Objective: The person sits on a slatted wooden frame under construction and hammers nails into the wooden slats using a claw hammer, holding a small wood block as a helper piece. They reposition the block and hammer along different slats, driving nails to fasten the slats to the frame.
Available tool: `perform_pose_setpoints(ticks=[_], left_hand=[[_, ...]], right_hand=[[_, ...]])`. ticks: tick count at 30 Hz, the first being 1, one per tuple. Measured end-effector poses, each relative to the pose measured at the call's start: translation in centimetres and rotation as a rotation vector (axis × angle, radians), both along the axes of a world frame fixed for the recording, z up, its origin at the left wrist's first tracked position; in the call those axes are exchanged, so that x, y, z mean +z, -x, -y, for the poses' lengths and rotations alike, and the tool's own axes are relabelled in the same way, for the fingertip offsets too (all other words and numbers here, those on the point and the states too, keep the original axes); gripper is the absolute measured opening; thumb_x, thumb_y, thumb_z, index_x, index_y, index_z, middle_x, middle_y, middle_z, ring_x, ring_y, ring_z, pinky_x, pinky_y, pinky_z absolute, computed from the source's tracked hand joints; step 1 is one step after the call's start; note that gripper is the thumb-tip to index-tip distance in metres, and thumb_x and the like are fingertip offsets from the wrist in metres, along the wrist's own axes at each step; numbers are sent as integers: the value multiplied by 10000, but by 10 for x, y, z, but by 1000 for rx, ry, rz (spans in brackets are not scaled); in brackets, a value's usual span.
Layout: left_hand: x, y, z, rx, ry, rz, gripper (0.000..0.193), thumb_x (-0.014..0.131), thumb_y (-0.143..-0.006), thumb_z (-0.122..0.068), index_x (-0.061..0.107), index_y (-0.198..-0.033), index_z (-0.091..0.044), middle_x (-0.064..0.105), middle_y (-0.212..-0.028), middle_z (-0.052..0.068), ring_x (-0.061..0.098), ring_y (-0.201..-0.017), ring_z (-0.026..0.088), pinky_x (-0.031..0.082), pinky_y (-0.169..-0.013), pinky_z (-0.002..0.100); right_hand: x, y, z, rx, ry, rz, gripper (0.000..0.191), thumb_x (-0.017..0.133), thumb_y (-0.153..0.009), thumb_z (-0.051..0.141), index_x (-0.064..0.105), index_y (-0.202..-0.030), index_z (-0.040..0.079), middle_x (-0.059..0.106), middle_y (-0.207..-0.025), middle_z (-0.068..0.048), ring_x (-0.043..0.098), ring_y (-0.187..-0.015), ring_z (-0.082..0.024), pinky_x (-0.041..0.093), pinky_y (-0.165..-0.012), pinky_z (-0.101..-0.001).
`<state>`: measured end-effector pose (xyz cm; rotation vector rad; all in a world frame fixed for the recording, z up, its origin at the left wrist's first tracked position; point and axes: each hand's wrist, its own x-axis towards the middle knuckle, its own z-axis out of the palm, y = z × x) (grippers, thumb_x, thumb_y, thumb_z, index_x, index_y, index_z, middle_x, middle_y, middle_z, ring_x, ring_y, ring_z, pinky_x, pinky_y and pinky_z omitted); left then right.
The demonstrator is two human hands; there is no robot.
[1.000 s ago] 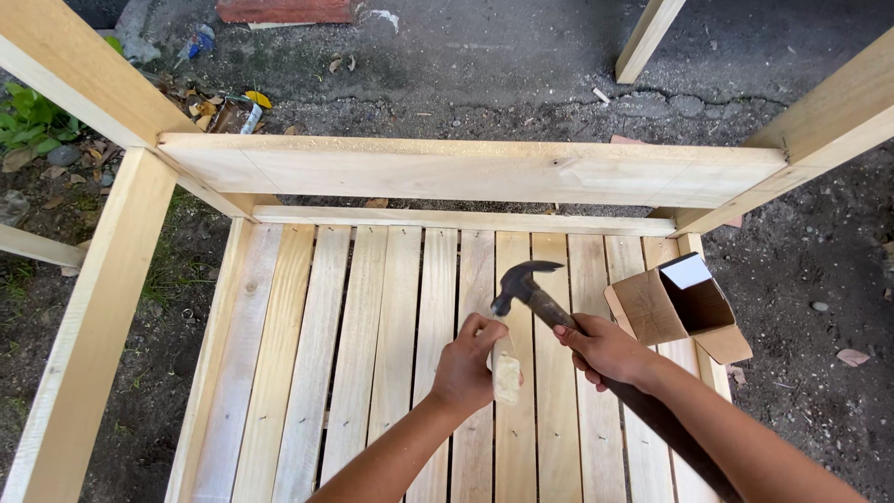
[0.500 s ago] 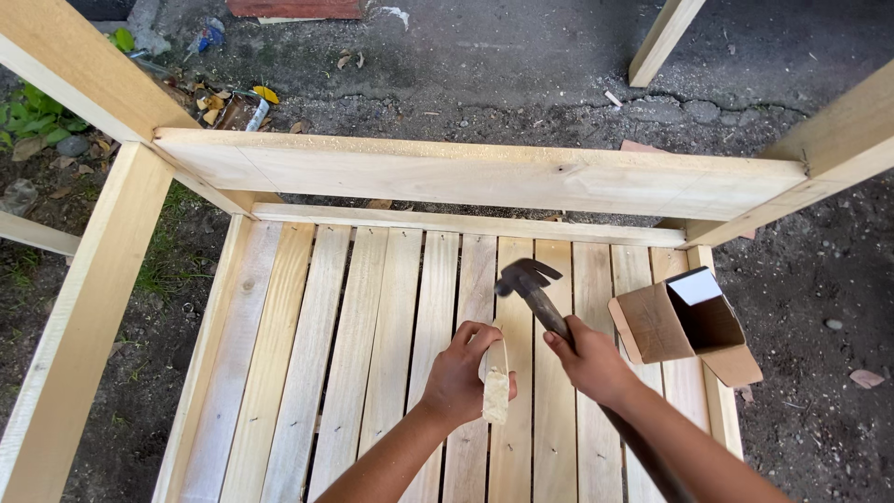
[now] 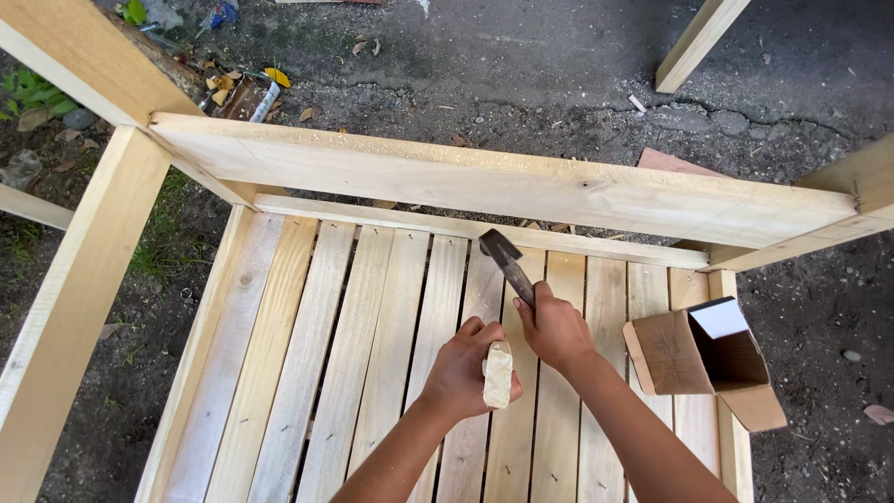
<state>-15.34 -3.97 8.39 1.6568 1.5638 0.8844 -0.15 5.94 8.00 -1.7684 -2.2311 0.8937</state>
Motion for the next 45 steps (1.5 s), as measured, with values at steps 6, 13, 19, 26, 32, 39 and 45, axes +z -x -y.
perform_pose_setpoints(ticks=[6, 13, 19, 26, 32, 39, 45], left_hand=[[-2, -1, 3, -9, -18, 22, 347, 762, -637, -228, 558, -898, -123, 641, -832, 14, 602, -821, 247, 581, -696, 372], [1, 1, 1, -26, -16, -6, 342, 772, -659, -249, 559, -896, -125, 636, -819, 15, 600, -855, 245, 575, -717, 374], [1, 0, 7, -6, 13, 59, 387, 786, -620, -266, 571, -912, -131, 638, -834, 14, 592, -846, 250, 569, -731, 388], [-2, -1, 1, -25, -24, -26, 354, 785, -652, -257, 557, -891, -128, 620, -846, 6, 582, -863, 254, 569, -740, 376], [-1, -3, 6, 19, 57, -4, 356, 772, -636, -245, 552, -892, -131, 619, -818, -4, 601, -848, 238, 578, -722, 377], [9, -9, 5, 44, 199, -79, 420, 779, -721, -279, 543, -1042, -145, 587, -1030, 75, 665, -854, 319, 577, -755, 436], [2, -13, 15, 47, 235, 2, 455, 747, -755, -204, 503, -1136, -155, 539, -1169, 92, 675, -869, 367, 577, -754, 456]], right_hand=[[24, -33, 24, -106, -67, -204, 310, 558, -963, 355, 527, -1008, 50, 666, -667, -234, 675, -634, -468, 512, -578, -554], [-2, 12, -1, -62, 16, -14, 347, 608, -1009, 346, 529, -955, 12, 657, -683, -254, 651, -681, -501, 490, -614, -564], [18, -18, 20, -171, -66, -195, 371, 556, -976, 382, 527, -993, 13, 668, -666, -258, 685, -652, -475, 516, -602, -564], [-17, 8, -8, -111, 141, 18, 418, 560, -1031, 426, 553, -966, 13, 686, -778, -302, 675, -790, -510, 524, -715, -566], [-22, -15, 10, -135, 36, -47, 370, 558, -967, 385, 531, -1019, 19, 700, -761, -302, 693, -788, -506, 527, -715, -567], [-40, 13, -13, -159, 145, -14, 432, 578, -995, 430, 561, -985, -1, 683, -743, -263, 698, -715, -469, 545, -665, -543], [2, -25, 9, -290, 174, -146, 445, 539, -1005, 442, 566, -974, -1, 683, -681, -247, 704, -631, -450, 550, -611, -541]])
